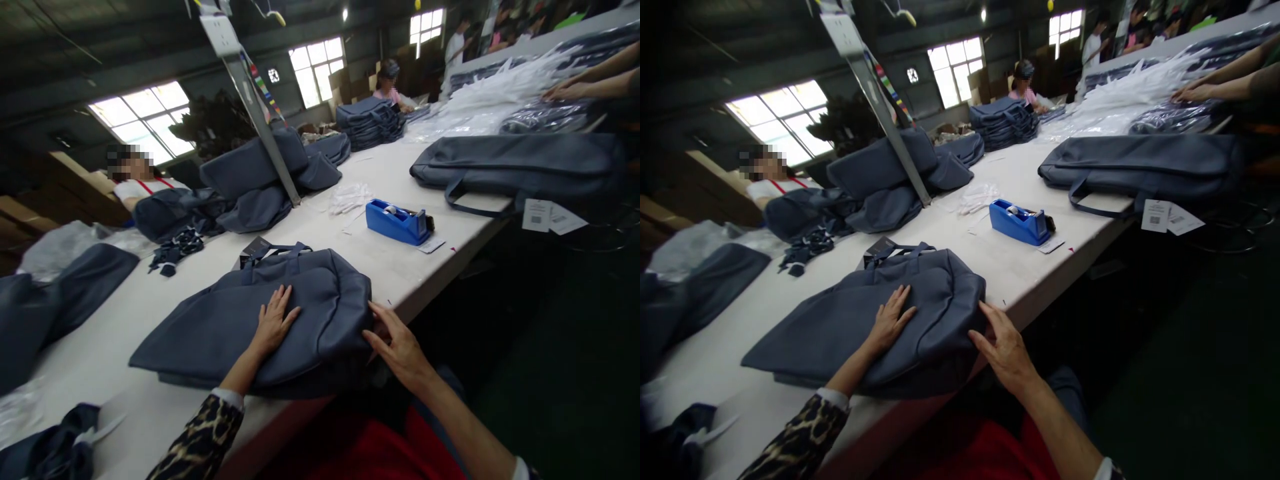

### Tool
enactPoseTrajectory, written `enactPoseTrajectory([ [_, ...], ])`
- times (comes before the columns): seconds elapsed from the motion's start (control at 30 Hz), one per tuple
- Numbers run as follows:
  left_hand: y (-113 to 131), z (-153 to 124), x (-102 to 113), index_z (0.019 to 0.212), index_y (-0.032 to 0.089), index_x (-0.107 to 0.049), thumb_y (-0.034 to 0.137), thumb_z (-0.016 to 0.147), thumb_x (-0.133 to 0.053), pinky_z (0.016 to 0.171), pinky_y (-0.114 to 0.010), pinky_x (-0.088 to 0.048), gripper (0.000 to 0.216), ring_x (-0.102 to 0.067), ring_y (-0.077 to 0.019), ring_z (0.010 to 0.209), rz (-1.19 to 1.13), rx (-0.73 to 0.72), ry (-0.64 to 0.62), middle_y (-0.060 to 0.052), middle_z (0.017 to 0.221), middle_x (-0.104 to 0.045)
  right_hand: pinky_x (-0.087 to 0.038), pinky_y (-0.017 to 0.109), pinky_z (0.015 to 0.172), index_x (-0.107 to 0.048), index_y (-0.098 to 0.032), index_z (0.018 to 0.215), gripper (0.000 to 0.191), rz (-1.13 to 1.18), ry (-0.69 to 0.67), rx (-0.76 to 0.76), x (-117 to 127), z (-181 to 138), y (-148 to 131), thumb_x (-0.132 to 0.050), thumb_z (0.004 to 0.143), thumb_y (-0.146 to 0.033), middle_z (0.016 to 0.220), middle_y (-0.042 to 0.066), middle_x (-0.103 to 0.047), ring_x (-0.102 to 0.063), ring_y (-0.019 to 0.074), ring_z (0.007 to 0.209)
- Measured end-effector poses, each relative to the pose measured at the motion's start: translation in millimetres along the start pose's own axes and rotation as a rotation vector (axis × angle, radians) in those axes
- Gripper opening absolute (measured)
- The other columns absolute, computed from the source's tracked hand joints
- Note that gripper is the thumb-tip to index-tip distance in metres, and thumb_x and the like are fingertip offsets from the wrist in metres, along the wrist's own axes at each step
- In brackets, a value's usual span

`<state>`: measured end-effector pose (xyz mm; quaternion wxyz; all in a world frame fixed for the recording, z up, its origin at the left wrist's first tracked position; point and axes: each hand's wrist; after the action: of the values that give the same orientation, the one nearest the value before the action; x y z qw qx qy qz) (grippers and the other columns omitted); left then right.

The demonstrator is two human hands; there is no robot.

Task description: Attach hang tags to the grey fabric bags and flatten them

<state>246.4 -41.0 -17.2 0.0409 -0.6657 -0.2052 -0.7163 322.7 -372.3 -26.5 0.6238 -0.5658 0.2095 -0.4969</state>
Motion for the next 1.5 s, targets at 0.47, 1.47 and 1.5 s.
enactPoseTrajectory([
  [0.47,-73,-80,17,0.154,0.034,0.001,0.045,0.100,-0.031,0.113,-0.060,-0.023,0.063,-0.019,-0.0297,0.148,0.152,-0.181,-0.098,-0.006,0.162,-0.014,-0.050,0.032,0.094,-0.067,-0.022,0.117,0.037,0.092,-0.510,0.152,-93,-73,-59,-0.066,0.080,-0.027,0.126,0.011,-0.061,-0.061,0.0242,0.110],
  [1.47,-78,-91,28,0.156,0.025,-0.004,0.049,0.102,-0.022,0.121,-0.050,-0.010,0.062,-0.011,-0.0214,0.150,0.118,-0.099,-0.131,-0.005,0.162,-0.013,-0.050,0.034,0.082,-0.064,-0.022,0.100,0.023,-0.303,-0.261,0.227,-109,42,-46,-0.050,0.085,-0.011,0.101,0.009,-0.063,-0.058,0.0221,0.093],
  [1.5,-76,-91,30,0.156,0.025,-0.005,0.050,0.101,-0.023,0.121,-0.050,-0.010,0.063,-0.011,-0.0215,0.150,0.111,-0.093,-0.125,-0.006,0.162,-0.013,-0.051,0.035,0.083,-0.066,-0.022,0.096,0.026,-0.379,-0.288,0.267,-114,50,-46,-0.047,0.085,-0.009,0.101,0.010,-0.063,-0.058,0.0231,0.093],
])
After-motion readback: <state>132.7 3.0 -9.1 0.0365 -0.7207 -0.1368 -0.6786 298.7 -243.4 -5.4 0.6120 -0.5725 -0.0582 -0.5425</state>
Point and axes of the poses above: each hand's wrist, its own z-axis towards the middle knuckle, its own x-axis out of the back of the hand, y = z × x
